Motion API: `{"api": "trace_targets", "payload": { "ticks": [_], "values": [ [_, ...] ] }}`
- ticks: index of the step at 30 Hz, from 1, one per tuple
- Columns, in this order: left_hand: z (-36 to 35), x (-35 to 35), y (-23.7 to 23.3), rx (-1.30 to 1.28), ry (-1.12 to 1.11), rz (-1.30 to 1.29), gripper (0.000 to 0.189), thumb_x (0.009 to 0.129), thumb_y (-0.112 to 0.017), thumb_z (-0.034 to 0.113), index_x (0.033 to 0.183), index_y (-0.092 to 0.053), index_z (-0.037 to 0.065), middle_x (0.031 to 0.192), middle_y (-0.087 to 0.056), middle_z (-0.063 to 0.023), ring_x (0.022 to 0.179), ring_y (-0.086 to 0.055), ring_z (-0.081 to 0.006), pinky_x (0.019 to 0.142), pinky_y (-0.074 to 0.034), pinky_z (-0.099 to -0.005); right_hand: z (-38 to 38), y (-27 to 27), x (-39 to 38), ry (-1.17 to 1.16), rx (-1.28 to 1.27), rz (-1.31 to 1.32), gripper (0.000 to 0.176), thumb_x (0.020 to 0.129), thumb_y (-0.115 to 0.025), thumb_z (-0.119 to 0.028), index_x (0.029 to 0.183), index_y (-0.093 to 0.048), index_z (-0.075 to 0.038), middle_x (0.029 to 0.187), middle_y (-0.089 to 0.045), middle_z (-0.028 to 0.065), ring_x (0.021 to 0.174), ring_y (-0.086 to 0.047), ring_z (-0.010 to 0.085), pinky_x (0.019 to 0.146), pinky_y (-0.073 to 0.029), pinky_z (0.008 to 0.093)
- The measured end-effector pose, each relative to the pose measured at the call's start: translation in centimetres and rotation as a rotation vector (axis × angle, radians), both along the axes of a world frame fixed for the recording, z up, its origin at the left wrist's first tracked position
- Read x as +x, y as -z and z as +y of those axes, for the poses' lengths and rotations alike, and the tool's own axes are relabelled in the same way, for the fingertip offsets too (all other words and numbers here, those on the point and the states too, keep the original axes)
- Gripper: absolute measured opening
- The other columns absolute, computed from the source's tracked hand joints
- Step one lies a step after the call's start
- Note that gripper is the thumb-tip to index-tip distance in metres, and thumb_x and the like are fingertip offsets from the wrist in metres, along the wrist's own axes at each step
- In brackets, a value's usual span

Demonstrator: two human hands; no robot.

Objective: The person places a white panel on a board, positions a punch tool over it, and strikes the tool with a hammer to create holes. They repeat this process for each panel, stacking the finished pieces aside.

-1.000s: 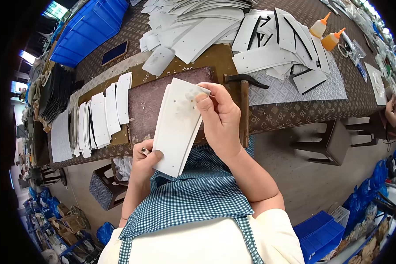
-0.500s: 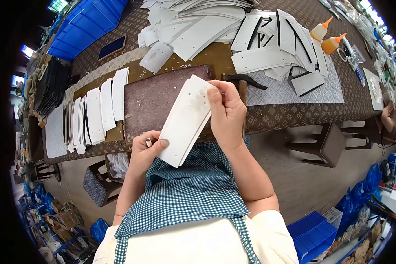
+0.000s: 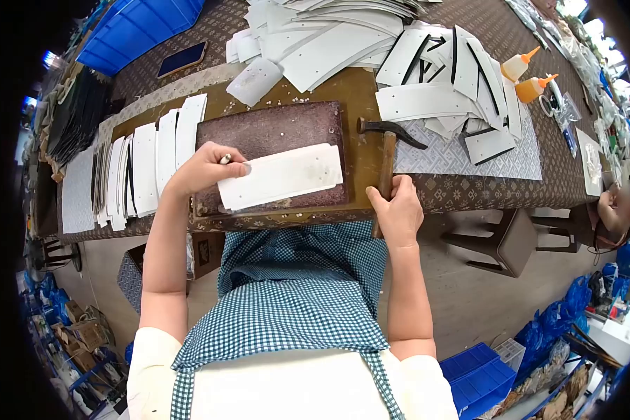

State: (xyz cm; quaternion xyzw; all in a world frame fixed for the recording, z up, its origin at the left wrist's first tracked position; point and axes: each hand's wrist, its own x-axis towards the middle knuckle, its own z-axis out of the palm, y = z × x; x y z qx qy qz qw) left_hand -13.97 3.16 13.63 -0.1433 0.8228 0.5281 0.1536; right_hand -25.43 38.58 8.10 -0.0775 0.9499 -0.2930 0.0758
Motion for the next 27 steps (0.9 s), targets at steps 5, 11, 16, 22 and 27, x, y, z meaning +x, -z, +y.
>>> {"api": "trace_targets", "payload": {
  "ticks": [5, 11, 16, 22, 27],
  "values": [
    [0.5, -3.0, 0.6, -0.308, -0.003, 0.066, 0.027, 0.081, -0.081, 0.026, 0.082, -0.073, 0.001, 0.077, -0.057, -0.0026, 0.071, -0.051, -0.0127, 0.062, -0.041, -0.0311, 2.1, 1.2, -3.2, -0.068, -0.455, -0.309, 0.026, 0.083, -0.07, -0.018, 0.093, -0.06, 0.004, 0.076, -0.062, 0.005, 0.064, -0.062, 0.0151, 0.06, -0.051, 0.0305],
    [1.0, -1.8, 1.6, -0.253, -0.127, 0.116, 0.028, 0.079, -0.082, 0.027, 0.081, -0.072, 0.001, 0.08, -0.059, -0.0031, 0.072, -0.052, -0.0134, 0.064, -0.043, -0.0305, 0.7, -0.7, -1.7, 0.034, -0.774, -0.439, 0.016, 0.089, -0.067, -0.009, 0.097, -0.056, 0.0, 0.073, -0.058, 0.0029, 0.048, -0.051, 0.0086, 0.046, -0.043, 0.0244],
    [1.1, -1.8, 1.9, -0.249, -0.147, 0.158, 0.028, 0.078, -0.083, 0.027, 0.081, -0.072, 0.001, 0.08, -0.06, -0.0032, 0.072, -0.053, -0.0128, 0.064, -0.044, -0.0305, -2.6, -2.3, 2.4, -0.048, -1.043, -0.12, 0.011, 0.094, -0.06, -0.002, 0.103, -0.053, -0.002, 0.083, -0.061, 0.0039, 0.058, -0.056, 0.0075, 0.056, -0.049, 0.0216],
    [1.0, -1.7, 2.3, -0.299, -0.17, 0.136, 0.032, 0.076, -0.08, 0.032, 0.083, -0.073, 0.002, 0.085, -0.068, -0.0121, 0.078, -0.064, -0.0226, 0.073, -0.05, -0.035, -3.3, -5.1, 2.4, -0.182, -1.13, -0.364, 0.003, 0.099, -0.053, -0.002, 0.102, -0.054, -0.003, 0.072, -0.059, 0.005, 0.045, -0.049, 0.007, 0.041, -0.04, 0.0199],
    [1.1, -1.5, 2.1, -0.363, -0.15, 0.161, 0.03, 0.077, -0.079, 0.031, 0.083, -0.072, 0.003, 0.086, -0.066, -0.0109, 0.08, -0.063, -0.0235, 0.074, -0.05, -0.0349, -3.2, -3.6, 2.4, -0.053, -1.11, -0.426, 0.003, 0.1, -0.053, -0.006, 0.102, -0.053, -0.003, 0.071, -0.056, 0.0039, 0.044, -0.048, 0.0078, 0.04, -0.04, 0.0211]
  ]
}}
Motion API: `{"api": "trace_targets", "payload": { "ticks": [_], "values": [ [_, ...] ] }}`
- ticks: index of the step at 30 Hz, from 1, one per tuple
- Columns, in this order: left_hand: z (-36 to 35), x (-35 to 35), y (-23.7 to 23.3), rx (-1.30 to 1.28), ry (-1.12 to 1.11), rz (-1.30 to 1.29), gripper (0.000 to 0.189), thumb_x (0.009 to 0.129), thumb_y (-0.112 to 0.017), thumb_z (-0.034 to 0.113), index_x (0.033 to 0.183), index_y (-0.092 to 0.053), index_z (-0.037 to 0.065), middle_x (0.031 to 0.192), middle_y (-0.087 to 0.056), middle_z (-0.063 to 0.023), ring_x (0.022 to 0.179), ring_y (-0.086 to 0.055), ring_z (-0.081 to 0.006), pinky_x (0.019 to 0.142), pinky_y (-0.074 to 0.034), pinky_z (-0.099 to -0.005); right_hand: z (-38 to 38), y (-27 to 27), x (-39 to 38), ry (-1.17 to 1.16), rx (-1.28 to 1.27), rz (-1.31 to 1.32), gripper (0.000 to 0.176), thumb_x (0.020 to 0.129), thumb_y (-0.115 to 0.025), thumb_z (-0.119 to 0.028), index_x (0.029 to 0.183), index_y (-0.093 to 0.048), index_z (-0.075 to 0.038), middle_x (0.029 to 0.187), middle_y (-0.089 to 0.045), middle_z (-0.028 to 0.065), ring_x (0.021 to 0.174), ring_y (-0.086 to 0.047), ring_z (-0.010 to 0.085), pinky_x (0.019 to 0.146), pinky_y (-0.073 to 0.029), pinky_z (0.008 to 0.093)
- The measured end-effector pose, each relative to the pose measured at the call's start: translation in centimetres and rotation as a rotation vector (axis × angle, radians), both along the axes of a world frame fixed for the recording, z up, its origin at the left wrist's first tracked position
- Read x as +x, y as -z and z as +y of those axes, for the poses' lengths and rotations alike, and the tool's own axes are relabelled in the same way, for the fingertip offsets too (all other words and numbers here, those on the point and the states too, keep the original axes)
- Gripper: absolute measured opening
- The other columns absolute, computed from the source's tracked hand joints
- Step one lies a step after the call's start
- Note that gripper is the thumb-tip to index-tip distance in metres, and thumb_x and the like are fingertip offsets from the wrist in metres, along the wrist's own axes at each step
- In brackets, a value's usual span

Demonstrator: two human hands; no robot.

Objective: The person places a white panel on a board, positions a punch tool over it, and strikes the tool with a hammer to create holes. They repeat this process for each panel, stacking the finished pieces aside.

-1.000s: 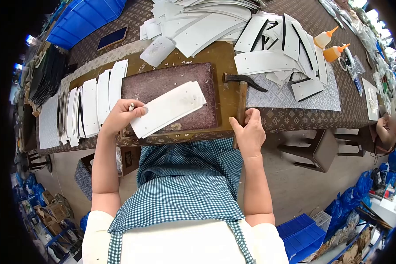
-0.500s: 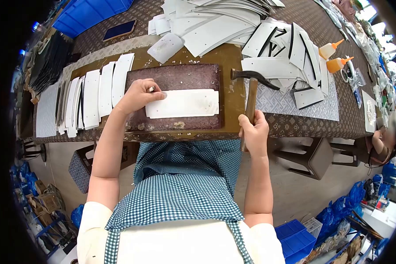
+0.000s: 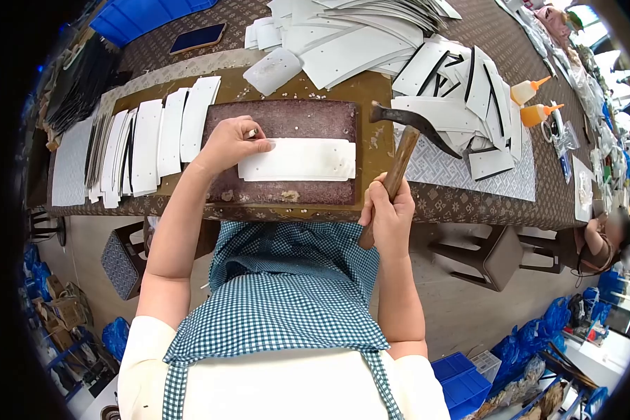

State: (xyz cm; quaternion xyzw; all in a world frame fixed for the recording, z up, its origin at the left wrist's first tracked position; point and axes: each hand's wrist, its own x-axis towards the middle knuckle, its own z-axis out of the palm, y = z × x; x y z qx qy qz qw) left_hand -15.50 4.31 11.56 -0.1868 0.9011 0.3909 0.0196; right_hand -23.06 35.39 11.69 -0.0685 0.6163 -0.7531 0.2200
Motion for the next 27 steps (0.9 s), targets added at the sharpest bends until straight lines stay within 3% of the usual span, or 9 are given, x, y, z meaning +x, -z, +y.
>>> {"api": "trace_targets", "payload": {
  "ticks": [6, 11, 13, 14, 16, 19, 22, 25, 27],
  "values": [
    [0.6, -0.3, 0.3, -0.085, -0.004, 0.042, 0.029, 0.079, -0.079, 0.027, 0.092, -0.07, 0.003, 0.091, -0.063, -0.0091, 0.083, -0.063, -0.0218, 0.077, -0.051, -0.0344, 0.6, 0.9, -0.7, 0.009, 0.057, -0.044, 0.006, 0.1, -0.053, -0.009, 0.103, -0.052, -0.003, 0.073, -0.06, 0.0057, 0.043, -0.048, 0.009, 0.04, -0.041, 0.0225],
    [1.5, 0.5, 0.6, -0.239, -0.114, 0.227, 0.03, 0.084, -0.072, 0.03, 0.104, -0.069, 0.008, 0.099, -0.063, -0.0103, 0.087, -0.064, -0.0286, 0.079, -0.052, -0.0379, -1.6, 0.5, 0.3, -0.081, 0.043, 0.003, 0.005, 0.101, -0.051, -0.008, 0.103, -0.051, -0.003, 0.094, -0.072, 0.0163, 0.045, -0.051, 0.0081, 0.042, -0.042, 0.0208],
    [1.6, 0.8, 0.5, -0.088, -0.193, 0.359, 0.026, 0.091, -0.065, 0.021, 0.112, -0.067, 0.006, 0.095, -0.061, -0.0093, 0.081, -0.063, -0.0224, 0.076, -0.051, -0.0323, -2.9, 0.5, 0.9, -0.147, -0.005, -0.022, 0.006, 0.101, -0.051, -0.009, 0.102, -0.05, -0.003, 0.104, -0.072, 0.0189, 0.046, -0.052, 0.0081, 0.042, -0.043, 0.021],
    [1.5, 1.0, 0.8, 0.126, -0.236, 0.418, 0.024, 0.095, -0.057, 0.013, 0.115, -0.066, 0.003, 0.092, -0.061, -0.0059, 0.078, -0.06, -0.0142, 0.074, -0.049, -0.0268, -3.7, 0.4, 1.1, -0.182, -0.024, -0.027, 0.006, 0.101, -0.051, -0.009, 0.102, -0.049, -0.003, 0.107, -0.071, 0.0196, 0.046, -0.053, 0.0081, 0.042, -0.044, 0.0212],
    [2.1, 1.4, 1.4, 0.571, -0.319, 0.535, 0.024, 0.099, -0.052, 0.01, 0.119, -0.062, -0.001, 0.09, -0.061, -0.0006, 0.081, -0.057, -0.0084, 0.076, -0.048, -0.0239, -5.3, 0.6, 1.7, -0.227, -0.027, -0.033, 0.008, 0.101, -0.053, -0.01, 0.102, -0.049, -0.003, 0.111, -0.071, 0.0196, 0.047, -0.054, 0.0082, 0.043, -0.044, 0.0219],
    [2.7, 2.6, 2.8, 0.54, -0.383, 0.6, 0.024, 0.102, -0.058, 0.014, 0.119, -0.062, -0.002, 0.1, -0.069, -0.0068, 0.094, -0.065, -0.0123, 0.085, -0.051, -0.0257, -7.5, 1.0, 2.3, -0.245, 0.038, -0.001, 0.012, 0.099, -0.055, -0.011, 0.105, -0.054, 0.0, 0.106, -0.071, 0.0148, 0.047, -0.055, 0.0078, 0.045, -0.046, 0.0227],
    [2.6, 3.8, 3.1, 0.167, -0.402, 0.528, 0.022, 0.099, -0.064, 0.015, 0.112, -0.068, -0.002, 0.099, -0.071, -0.0053, 0.09, -0.066, -0.0111, 0.082, -0.051, -0.0245, -8.4, 1.6, 2.6, -0.265, 0.156, 0.036, 0.019, 0.098, -0.055, -0.011, 0.109, -0.061, 0.003, 0.094, -0.07, 0.0086, 0.048, -0.055, 0.007, 0.045, -0.046, 0.0236],
    [2.5, 4.1, 2.4, 0.085, -0.43, 0.543, 0.019, 0.093, -0.07, 0.014, 0.106, -0.072, 0.001, 0.09, -0.069, -0.0054, 0.077, -0.063, -0.0106, 0.07, -0.051, -0.026, -8.5, 2.0, 2.5, -0.252, 0.125, 0.011, 0.018, 0.098, -0.054, -0.011, 0.109, -0.059, 0.003, 0.093, -0.07, 0.0079, 0.049, -0.055, 0.0071, 0.046, -0.046, 0.0237],
    [2.7, 4.2, 2.5, 0.149, -0.46, 0.573, 0.02, 0.093, -0.071, 0.014, 0.107, -0.072, 0.0, 0.092, -0.069, -0.0055, 0.079, -0.063, -0.0099, 0.072, -0.051, -0.0246, -8.5, 1.8, 2.7, -0.231, 0.124, 0.023, 0.017, 0.099, -0.054, -0.011, 0.109, -0.059, 0.003, 0.092, -0.07, 0.0077, 0.049, -0.056, 0.0073, 0.046, -0.046, 0.0237]
  ]
}}
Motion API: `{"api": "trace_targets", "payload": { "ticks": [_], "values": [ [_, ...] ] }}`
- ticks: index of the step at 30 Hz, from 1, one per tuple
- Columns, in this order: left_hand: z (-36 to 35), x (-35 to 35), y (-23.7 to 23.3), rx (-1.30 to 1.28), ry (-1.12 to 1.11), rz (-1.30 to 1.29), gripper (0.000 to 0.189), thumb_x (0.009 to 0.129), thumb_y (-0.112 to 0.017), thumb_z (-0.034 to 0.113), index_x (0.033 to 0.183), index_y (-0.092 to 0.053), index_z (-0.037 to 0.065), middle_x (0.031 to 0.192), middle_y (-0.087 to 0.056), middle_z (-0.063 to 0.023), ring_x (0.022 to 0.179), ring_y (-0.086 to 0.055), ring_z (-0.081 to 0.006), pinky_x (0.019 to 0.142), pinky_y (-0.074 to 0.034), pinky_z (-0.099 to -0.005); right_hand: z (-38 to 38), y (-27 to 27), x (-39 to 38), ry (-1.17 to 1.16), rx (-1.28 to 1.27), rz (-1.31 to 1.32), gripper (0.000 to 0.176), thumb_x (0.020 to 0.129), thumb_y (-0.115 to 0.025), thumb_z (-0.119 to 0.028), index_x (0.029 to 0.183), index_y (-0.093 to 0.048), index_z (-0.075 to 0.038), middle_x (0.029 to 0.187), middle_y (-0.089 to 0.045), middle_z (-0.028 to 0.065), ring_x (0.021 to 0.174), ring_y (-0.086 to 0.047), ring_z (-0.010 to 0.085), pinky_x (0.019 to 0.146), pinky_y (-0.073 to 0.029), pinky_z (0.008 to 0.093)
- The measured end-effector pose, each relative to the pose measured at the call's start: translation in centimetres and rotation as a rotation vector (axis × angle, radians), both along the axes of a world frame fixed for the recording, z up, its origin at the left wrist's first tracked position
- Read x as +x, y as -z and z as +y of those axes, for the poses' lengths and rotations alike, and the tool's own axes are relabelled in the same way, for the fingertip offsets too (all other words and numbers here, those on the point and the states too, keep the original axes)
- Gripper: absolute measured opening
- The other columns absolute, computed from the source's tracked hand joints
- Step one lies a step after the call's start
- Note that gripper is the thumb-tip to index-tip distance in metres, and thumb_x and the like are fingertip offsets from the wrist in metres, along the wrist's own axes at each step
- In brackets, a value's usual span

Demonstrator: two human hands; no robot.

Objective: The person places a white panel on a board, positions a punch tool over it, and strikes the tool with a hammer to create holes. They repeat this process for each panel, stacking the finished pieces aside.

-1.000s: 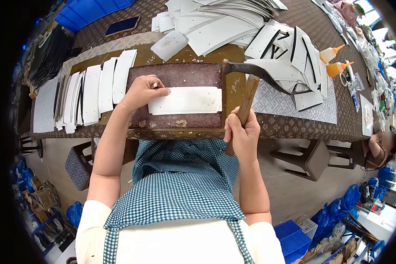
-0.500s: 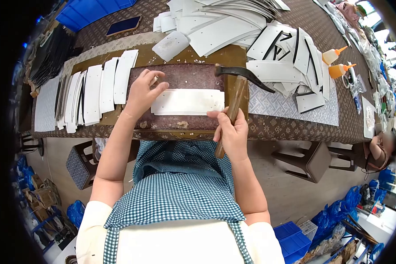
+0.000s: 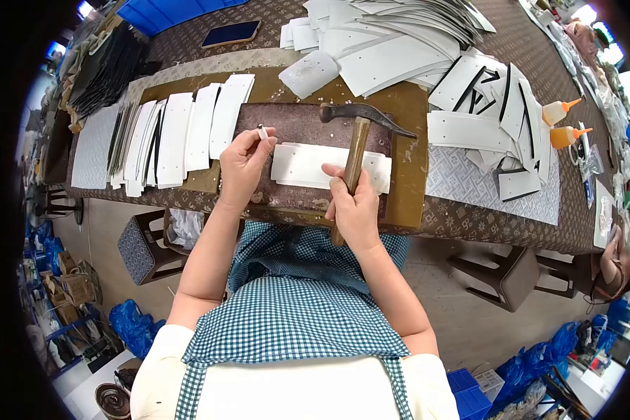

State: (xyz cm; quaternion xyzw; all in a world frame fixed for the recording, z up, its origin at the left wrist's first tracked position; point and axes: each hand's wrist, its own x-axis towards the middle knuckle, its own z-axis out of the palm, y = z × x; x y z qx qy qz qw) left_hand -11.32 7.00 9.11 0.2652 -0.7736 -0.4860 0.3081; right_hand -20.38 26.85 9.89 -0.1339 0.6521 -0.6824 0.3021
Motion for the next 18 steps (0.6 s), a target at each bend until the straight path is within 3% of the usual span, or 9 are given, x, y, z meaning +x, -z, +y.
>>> {"api": "trace_targets", "payload": {
  "ticks": [5, 8, 16, 18],
  "values": [
    [0.2, 0.2, 0.8, 0.144, -0.067, 0.136, 0.021, 0.094, -0.071, 0.013, 0.107, -0.071, -0.003, 0.101, -0.071, -0.0071, 0.088, -0.065, -0.0091, 0.08, -0.053, -0.0225, 0.0, 0.2, 0.0, 0.011, -0.007, -0.003, 0.015, 0.099, -0.053, -0.01, 0.107, -0.056, 0.002, 0.101, -0.071, 0.0108, 0.049, -0.056, 0.0079, 0.046, -0.047, 0.0236],
    [0.7, 0.0, 0.2, 0.21, 0.001, 0.197, 0.021, 0.096, -0.067, 0.01, 0.111, -0.068, -0.005, 0.102, -0.071, -0.0071, 0.095, -0.066, -0.012, 0.086, -0.052, -0.0248, 0.0, 0.4, 0.0, 0.019, -0.017, -0.004, 0.014, 0.099, -0.053, -0.011, 0.105, -0.054, 0.002, 0.109, -0.072, 0.0133, 0.049, -0.057, 0.0082, 0.046, -0.047, 0.0236],
    [1.7, -1.1, 0.9, 0.157, 0.071, 0.119, 0.019, 0.095, -0.068, 0.009, 0.109, -0.069, -0.004, 0.101, -0.071, -0.0074, 0.094, -0.066, -0.0123, 0.085, -0.052, -0.0251, 0.0, 0.3, 0.0, 0.015, -0.01, -0.007, 0.015, 0.098, -0.054, -0.011, 0.105, -0.053, 0.002, 0.113, -0.071, 0.0141, 0.048, -0.057, 0.0087, 0.045, -0.047, 0.0239],
    [1.7, -1.1, 0.8, 0.132, 0.072, 0.107, 0.019, 0.095, -0.068, 0.009, 0.109, -0.069, -0.004, 0.1, -0.071, -0.0071, 0.093, -0.066, -0.0119, 0.085, -0.053, -0.025, -0.1, 0.3, -0.1, 0.004, -0.005, -0.003, 0.009, 0.1, -0.052, -0.009, 0.103, -0.05, -0.001, 0.116, -0.07, 0.0183, 0.047, -0.054, 0.0085, 0.044, -0.046, 0.0226]
  ]
}}
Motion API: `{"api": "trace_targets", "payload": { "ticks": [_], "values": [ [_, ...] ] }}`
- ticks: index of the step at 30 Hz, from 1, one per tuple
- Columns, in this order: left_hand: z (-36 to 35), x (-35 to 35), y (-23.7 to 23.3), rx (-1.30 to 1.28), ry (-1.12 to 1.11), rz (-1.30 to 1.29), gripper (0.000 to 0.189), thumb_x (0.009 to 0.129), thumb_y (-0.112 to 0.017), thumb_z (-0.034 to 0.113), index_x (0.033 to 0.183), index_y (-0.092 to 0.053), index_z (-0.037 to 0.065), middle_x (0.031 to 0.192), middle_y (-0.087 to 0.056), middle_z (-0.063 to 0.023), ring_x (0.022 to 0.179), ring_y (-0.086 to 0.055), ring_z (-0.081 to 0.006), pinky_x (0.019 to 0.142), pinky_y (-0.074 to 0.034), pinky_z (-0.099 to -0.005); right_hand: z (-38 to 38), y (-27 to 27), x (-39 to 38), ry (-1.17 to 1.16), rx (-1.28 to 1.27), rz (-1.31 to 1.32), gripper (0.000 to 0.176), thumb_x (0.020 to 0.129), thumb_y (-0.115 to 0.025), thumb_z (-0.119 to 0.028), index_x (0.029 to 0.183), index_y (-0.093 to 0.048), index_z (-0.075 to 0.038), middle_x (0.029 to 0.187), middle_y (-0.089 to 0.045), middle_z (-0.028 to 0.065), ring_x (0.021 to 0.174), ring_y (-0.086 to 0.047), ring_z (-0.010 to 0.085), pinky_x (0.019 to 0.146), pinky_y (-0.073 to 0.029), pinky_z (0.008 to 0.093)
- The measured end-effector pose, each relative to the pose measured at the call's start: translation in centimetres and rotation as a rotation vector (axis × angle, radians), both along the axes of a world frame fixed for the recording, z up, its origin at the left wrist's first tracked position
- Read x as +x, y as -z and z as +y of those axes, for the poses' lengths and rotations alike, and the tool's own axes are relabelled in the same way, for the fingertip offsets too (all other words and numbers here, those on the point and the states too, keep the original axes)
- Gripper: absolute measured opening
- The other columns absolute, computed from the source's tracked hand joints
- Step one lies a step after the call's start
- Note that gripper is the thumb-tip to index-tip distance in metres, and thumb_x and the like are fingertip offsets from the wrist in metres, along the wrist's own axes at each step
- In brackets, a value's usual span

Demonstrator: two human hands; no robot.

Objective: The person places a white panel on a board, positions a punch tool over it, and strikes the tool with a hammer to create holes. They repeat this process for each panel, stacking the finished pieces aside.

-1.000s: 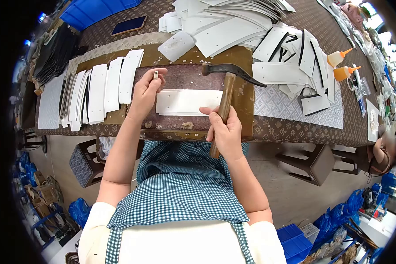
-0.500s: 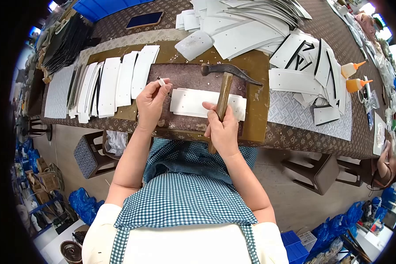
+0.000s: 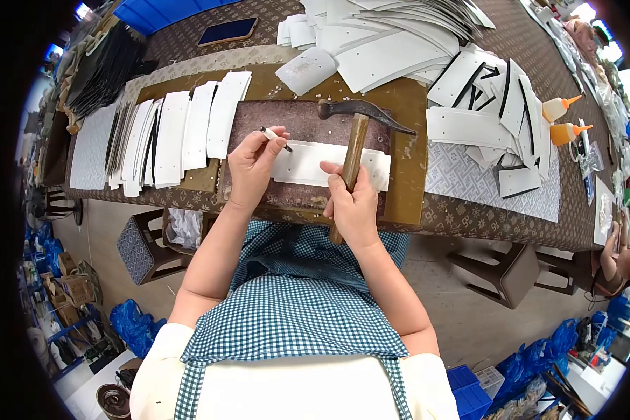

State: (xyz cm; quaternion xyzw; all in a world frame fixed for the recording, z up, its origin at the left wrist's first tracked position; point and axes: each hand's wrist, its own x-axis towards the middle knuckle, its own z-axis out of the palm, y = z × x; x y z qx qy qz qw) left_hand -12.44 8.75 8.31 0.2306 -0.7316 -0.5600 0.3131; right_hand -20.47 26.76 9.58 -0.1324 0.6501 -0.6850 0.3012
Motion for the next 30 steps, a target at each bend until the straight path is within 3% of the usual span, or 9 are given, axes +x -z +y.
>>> {"api": "trace_targets", "payload": {
  "ticks": [7, 10, 13, 15, 19, 21, 23, 28, 30],
  "values": [
    [0.1, -0.5, 0.1, -0.325, 0.003, -0.024, 0.012, 0.086, -0.074, 0.008, 0.097, -0.073, 0.003, 0.093, -0.071, -0.0097, 0.079, -0.07, -0.0196, 0.071, -0.055, -0.0295, 0.2, -0.1, -0.3, -0.044, 0.018, -0.003, 0.007, 0.1, -0.052, -0.008, 0.103, -0.049, -0.002, 0.114, -0.07, 0.0176, 0.049, -0.054, 0.008, 0.044, -0.046, 0.0221],
    [-0.1, -0.5, 0.3, -0.416, 0.023, -0.056, 0.009, 0.087, -0.072, 0.006, 0.095, -0.073, 0.002, 0.096, -0.072, -0.0082, 0.079, -0.068, -0.0172, 0.069, -0.054, -0.0278, 0.5, -2.1, -1.1, -0.12, 0.064, 0.077, 0.008, 0.098, -0.056, -0.007, 0.1, -0.056, 0.001, 0.089, -0.072, 0.0077, 0.05, -0.057, 0.0074, 0.046, -0.046, 0.0234],
    [0.0, -0.4, 0.2, -0.408, 0.005, -0.07, 0.008, 0.087, -0.072, 0.006, 0.093, -0.073, 0.002, 0.094, -0.072, -0.0071, 0.078, -0.068, -0.0171, 0.068, -0.054, -0.028, 0.8, -9.5, -3.2, -0.263, 0.156, 0.285, 0.01, 0.097, -0.06, -0.006, 0.103, -0.056, 0.001, 0.081, -0.07, 0.0058, 0.055, -0.057, 0.0059, 0.049, -0.047, 0.023],
    [-0.2, -0.5, 0.5, -0.44, 0.005, -0.045, 0.007, 0.087, -0.072, 0.006, 0.092, -0.073, 0.002, 0.092, -0.072, -0.0066, 0.077, -0.068, -0.0175, 0.067, -0.054, -0.0282, 1.0, -12.9, -3.7, -0.205, 0.0, 0.64, 0.016, 0.096, -0.065, -0.009, 0.103, -0.055, 0.0, 0.079, -0.067, 0.0044, 0.064, -0.062, 0.0074, 0.056, -0.049, 0.0229],
    [0.0, -0.6, 0.3, -0.431, -0.035, -0.028, 0.012, 0.083, -0.076, 0.012, 0.093, -0.074, 0.007, 0.086, -0.07, -0.0075, 0.077, -0.068, -0.0232, 0.067, -0.055, -0.0328, 1.5, -16.0, -3.0, -0.159, -0.147, 0.756, 0.016, 0.095, -0.065, -0.006, 0.103, -0.054, 0.002, 0.08, -0.061, 0.0041, 0.063, -0.055, 0.0085, 0.057, -0.046, 0.0232],
    [-0.3, -0.7, 0.7, -0.507, -0.026, 0.013, 0.011, 0.083, -0.077, 0.011, 0.09, -0.073, 0.003, 0.085, -0.069, -0.0082, 0.072, -0.066, -0.0221, 0.063, -0.053, -0.0309, 1.0, -14.6, -2.9, -0.227, 0.079, 1.002, 0.014, 0.098, -0.061, -0.012, 0.098, -0.052, -0.002, 0.074, -0.057, 0.0045, 0.056, -0.051, 0.0078, 0.051, -0.041, 0.0252],
    [-0.5, -0.5, 1.1, -0.543, -0.012, -0.011, 0.011, 0.083, -0.077, 0.012, 0.089, -0.073, 0.003, 0.083, -0.068, -0.0086, 0.072, -0.066, -0.0237, 0.063, -0.053, -0.0317, 1.0, -13.5, -3.6, -0.573, 0.661, 0.873, 0.017, 0.093, -0.064, -0.011, 0.096, -0.052, 0.0, 0.068, -0.052, 0.0138, 0.06, -0.055, 0.0203, 0.058, -0.045, 0.0351],
    [-0.4, -0.8, 1.3, -0.508, -0.012, 0.049, 0.012, 0.084, -0.074, 0.015, 0.088, -0.071, 0.004, 0.081, -0.065, -0.0102, 0.076, -0.063, -0.0292, 0.068, -0.052, -0.0381, 1.0, -17.3, -3.2, -0.48, 0.457, 0.855, 0.017, 0.093, -0.066, -0.011, 0.099, -0.054, 0.0, 0.067, -0.056, 0.0117, 0.056, -0.058, 0.0203, 0.054, -0.046, 0.034],
    [-0.4, -0.8, 1.3, -0.527, -0.01, 0.03, 0.011, 0.084, -0.075, 0.013, 0.09, -0.072, 0.004, 0.083, -0.067, -0.0088, 0.077, -0.065, -0.0256, 0.069, -0.053, -0.0348, 0.9, -19.8, -2.7, -0.285, 0.061, 0.754, 0.017, 0.096, -0.065, -0.014, 0.1, -0.055, -0.001, 0.068, -0.054, 0.0022, 0.054, -0.048, 0.0072, 0.049, -0.039, 0.0241]
  ]
}}
